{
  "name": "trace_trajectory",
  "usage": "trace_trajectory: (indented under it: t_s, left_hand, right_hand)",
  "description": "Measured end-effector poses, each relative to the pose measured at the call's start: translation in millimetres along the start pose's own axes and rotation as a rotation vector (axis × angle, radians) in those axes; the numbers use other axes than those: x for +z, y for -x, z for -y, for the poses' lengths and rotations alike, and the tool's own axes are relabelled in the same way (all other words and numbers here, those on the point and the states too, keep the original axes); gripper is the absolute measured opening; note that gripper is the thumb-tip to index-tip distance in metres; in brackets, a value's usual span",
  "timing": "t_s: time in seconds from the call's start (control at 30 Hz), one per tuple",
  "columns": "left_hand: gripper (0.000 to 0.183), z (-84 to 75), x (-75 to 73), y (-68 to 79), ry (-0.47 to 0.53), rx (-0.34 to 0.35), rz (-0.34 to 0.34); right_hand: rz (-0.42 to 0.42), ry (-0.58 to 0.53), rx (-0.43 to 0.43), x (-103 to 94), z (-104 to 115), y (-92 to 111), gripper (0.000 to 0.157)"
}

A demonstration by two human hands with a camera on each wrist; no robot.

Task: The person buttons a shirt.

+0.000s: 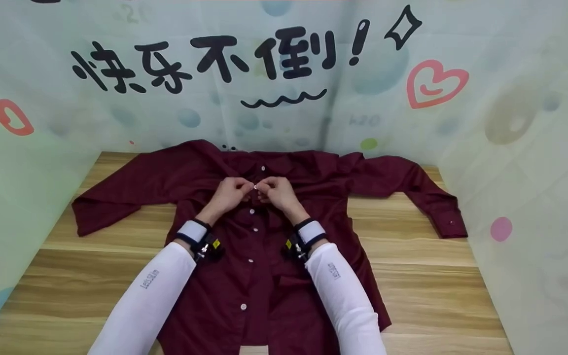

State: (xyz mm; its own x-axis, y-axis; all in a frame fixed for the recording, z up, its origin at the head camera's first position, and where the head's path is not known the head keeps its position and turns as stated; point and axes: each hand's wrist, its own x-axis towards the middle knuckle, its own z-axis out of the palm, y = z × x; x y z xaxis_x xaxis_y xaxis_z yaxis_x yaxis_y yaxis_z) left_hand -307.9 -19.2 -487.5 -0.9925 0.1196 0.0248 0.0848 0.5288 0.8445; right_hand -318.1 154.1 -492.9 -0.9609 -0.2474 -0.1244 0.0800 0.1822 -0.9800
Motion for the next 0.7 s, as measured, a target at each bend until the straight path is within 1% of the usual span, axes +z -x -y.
trace_trajectory:
  t_s: [0.07,0.13,0.2,0.3,0.37,0.5,0.6,0.7]
  left_hand:
    - [0.021,-0.1,-0.8,0.3,0.012,-0.012,-0.002]
    - [0.021,0.7,-1.5,0.6,0.009,-0.013,0.002]
    - [0.022,2.2,-2.7,1.6,-0.007,-0.010,0.010]
    - [0.023,3.9,-6.0,3.8,-0.065,0.014,0.015]
    - [0.024,3.7,-9.9,6.6,-0.126,0.049,0.014]
    - [0.024,0.8,-19.7,16.3,-0.268,0.143,0.027]
    - [0.024,-0.1,-27.3,27.4,-0.377,0.205,0.076]
    - [0.026,1.6,-33.7,39.0,-0.507,0.252,0.154]
  right_hand:
    - [-0.037,0.045,-0.023,2.0,1.3,0.7,0.017]
    - [-0.055,0.102,-0.052,2.8,1.8,0.6,0.019]
    - [-0.042,0.172,-0.074,2.0,2.2,1.4,0.020]
    - [0.005,0.301,-0.130,-3.7,2.7,4.5,0.022]
    - [0.019,0.406,-0.179,-8.9,3.4,8.7,0.023]
    - [0.003,0.604,-0.287,-19.2,6.0,19.5,0.025]
    - [0.021,0.729,-0.355,-24.8,7.6,28.3,0.027]
    - [0.081,0.837,-0.400,-28.8,6.7,35.9,0.035]
